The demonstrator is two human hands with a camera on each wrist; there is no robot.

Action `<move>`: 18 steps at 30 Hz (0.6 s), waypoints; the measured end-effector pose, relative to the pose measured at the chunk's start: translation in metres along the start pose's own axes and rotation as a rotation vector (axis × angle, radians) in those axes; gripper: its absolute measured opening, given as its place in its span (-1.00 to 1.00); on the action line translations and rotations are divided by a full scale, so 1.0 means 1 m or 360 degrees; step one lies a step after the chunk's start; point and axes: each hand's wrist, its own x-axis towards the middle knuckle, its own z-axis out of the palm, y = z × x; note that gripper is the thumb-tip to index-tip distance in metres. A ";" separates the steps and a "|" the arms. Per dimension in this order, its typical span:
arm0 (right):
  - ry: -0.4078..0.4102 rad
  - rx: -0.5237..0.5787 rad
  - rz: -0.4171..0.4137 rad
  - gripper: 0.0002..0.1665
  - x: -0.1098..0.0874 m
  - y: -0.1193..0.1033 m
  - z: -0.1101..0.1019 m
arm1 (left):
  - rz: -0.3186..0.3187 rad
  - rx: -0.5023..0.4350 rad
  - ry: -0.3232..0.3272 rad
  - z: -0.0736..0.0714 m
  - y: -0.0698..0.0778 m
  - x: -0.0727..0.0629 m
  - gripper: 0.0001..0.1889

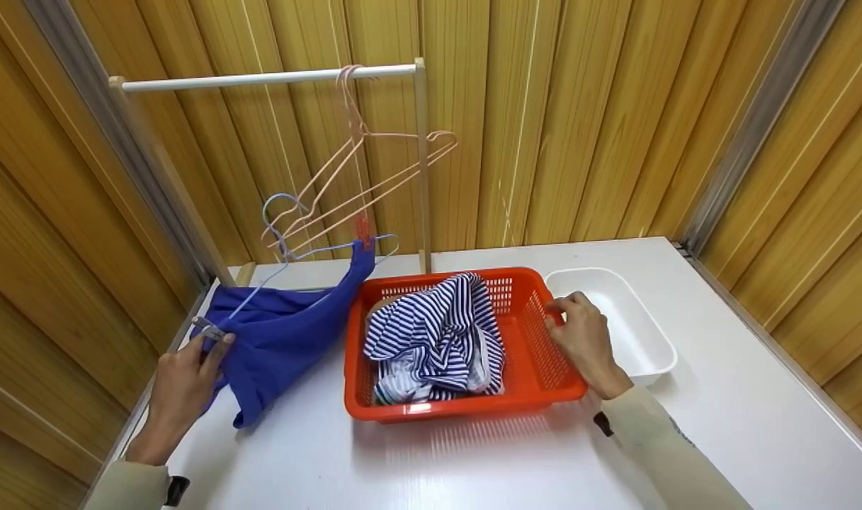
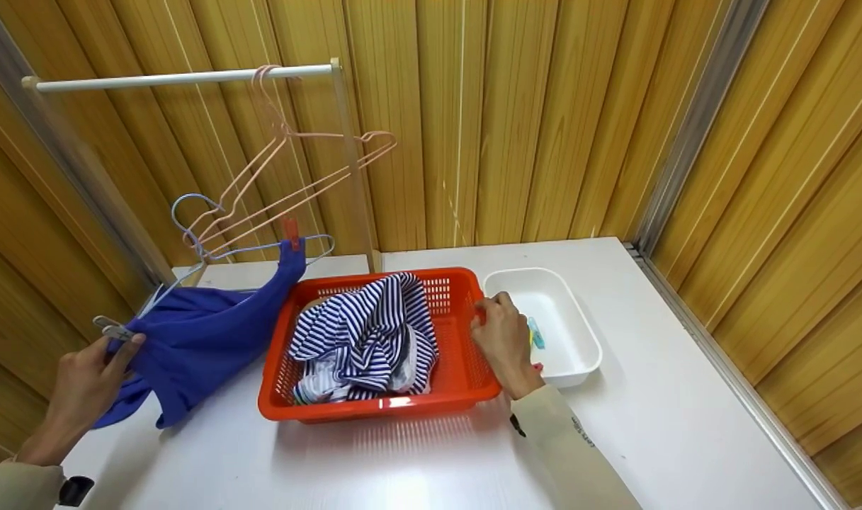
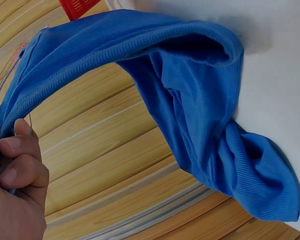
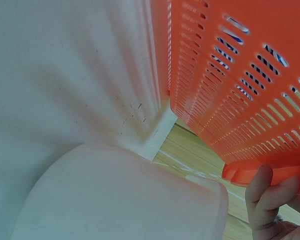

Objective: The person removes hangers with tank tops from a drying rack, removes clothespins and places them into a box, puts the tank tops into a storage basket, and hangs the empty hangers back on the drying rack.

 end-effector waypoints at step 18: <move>0.0003 -0.0010 0.0002 -0.78 -0.001 0.002 0.002 | 0.0138 -0.0123 0.0136 -0.006 0.034 0.005 -0.64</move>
